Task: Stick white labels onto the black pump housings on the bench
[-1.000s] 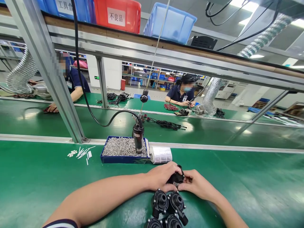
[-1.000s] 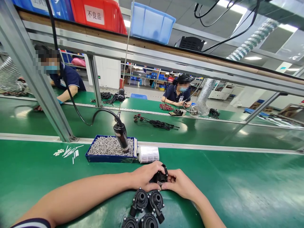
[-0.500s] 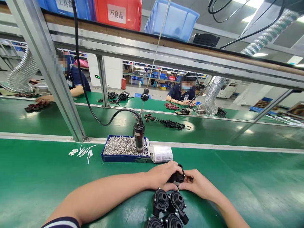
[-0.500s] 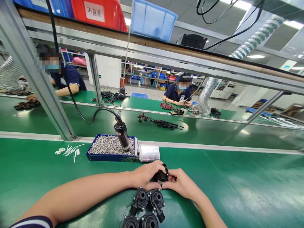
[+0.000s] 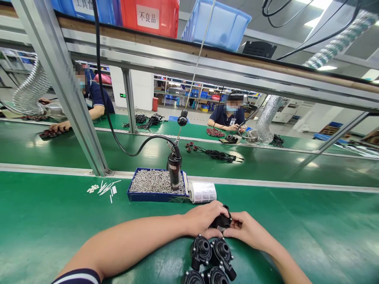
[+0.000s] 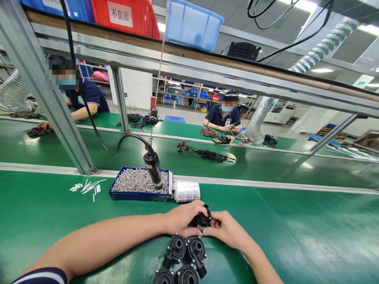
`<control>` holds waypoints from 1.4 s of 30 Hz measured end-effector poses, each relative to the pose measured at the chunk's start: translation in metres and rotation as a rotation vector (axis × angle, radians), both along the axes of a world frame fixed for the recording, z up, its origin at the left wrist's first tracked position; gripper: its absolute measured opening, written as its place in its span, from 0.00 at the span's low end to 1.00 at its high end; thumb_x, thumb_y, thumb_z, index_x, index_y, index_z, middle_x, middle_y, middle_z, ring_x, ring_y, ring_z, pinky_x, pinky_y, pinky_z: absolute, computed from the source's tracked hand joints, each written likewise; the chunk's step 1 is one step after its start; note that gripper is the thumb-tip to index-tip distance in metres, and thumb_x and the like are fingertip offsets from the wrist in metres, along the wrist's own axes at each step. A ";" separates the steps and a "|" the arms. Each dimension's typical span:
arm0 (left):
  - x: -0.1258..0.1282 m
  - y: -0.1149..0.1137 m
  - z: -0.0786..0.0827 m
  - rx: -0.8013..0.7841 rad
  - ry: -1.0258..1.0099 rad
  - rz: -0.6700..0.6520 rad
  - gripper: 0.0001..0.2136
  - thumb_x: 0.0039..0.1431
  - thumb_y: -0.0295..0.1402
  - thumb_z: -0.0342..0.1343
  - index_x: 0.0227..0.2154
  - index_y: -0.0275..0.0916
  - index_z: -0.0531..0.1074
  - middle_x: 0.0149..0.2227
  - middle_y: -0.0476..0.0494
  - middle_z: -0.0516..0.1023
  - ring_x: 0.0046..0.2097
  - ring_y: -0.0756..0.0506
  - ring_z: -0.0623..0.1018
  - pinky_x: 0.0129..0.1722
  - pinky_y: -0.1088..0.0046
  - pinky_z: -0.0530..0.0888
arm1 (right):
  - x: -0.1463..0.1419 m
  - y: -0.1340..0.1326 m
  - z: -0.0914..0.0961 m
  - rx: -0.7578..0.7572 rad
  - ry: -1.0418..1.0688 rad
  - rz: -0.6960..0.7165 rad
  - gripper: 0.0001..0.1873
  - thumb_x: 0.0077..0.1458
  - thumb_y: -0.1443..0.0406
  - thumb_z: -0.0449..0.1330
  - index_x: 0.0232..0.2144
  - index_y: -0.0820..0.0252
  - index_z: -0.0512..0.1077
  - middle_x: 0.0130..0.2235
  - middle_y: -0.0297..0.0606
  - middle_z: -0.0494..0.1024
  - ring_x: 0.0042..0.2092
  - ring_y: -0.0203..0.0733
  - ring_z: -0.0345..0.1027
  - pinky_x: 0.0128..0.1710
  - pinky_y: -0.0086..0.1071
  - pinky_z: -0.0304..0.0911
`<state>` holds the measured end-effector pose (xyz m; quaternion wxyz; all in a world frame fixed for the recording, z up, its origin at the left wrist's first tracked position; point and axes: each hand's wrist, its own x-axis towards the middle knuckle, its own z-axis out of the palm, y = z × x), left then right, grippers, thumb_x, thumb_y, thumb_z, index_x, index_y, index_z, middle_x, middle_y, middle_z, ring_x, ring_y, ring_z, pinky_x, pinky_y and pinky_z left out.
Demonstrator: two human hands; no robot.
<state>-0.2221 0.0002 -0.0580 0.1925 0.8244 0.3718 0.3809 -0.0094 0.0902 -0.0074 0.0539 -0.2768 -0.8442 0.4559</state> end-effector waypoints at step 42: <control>0.004 -0.005 0.003 -0.047 0.045 0.065 0.29 0.57 0.27 0.67 0.58 0.45 0.61 0.58 0.36 0.69 0.53 0.35 0.77 0.54 0.56 0.78 | -0.001 0.001 -0.003 -0.011 -0.043 -0.032 0.16 0.45 0.57 0.71 0.24 0.59 0.68 0.25 0.27 0.60 0.31 0.37 0.51 0.31 0.31 0.47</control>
